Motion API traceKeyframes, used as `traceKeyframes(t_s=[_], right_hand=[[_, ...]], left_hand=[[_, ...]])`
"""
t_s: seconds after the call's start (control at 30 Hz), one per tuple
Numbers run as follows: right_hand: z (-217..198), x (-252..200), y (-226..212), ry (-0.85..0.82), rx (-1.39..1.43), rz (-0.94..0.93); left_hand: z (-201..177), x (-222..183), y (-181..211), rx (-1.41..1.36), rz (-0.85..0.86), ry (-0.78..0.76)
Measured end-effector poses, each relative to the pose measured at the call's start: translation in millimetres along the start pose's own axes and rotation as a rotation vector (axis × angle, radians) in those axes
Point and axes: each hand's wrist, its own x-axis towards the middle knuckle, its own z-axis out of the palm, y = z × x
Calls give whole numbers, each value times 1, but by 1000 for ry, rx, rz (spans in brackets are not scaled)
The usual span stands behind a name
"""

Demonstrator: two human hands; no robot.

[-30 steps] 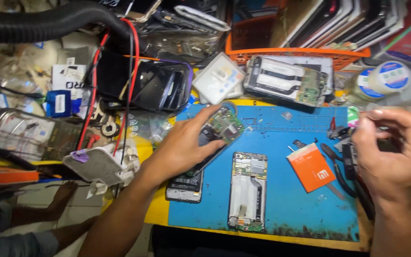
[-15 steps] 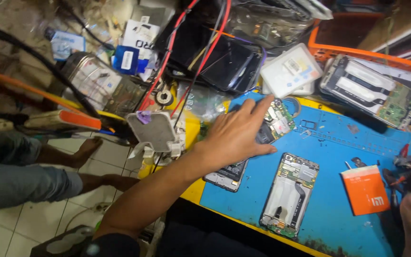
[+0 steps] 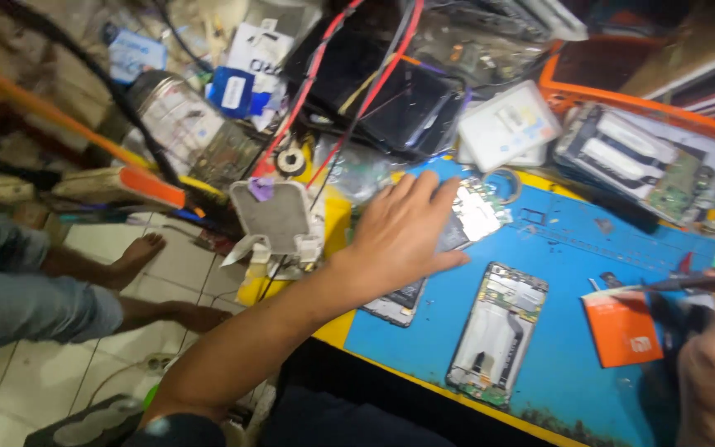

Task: Repairing a smartphone by manipulating internal components like the motherboard and battery

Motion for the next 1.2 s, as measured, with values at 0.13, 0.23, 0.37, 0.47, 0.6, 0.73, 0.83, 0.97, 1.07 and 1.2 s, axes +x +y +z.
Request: traceKeyframes(t_s=[0.13, 0.23, 0.37, 0.47, 0.6, 0.73, 0.83, 0.97, 1.07, 1.2], right_hand=[[7, 28, -55, 198, 486, 3], [8, 42, -85, 93, 458, -68], [14, 48, -92, 24, 414, -222], [17, 46, -90, 16, 399, -231], [22, 45, -89, 8, 445, -258], [23, 45, -88, 13, 439, -272], [22, 46, -85, 20, 366, -342], [21, 44, -83, 26, 368, -331], [21, 47, -85, -12, 434, -374], [14, 50, -90, -202, 588, -455]], left_hand=[[-16, 0, 18, 40, 62, 17], [-24, 4, 36, -19, 168, 155], [-11, 12, 49, -227, 389, -103], [4, 15, 49, -196, 453, -189], [17, 13, 48, -178, 478, -174], [17, 12, 49, -191, 502, -143], [21, 12, 48, -190, 519, -120], [23, 11, 47, -210, 525, -115], [23, 11, 45, -229, 521, -102], [25, 11, 45, -249, 508, -78]])
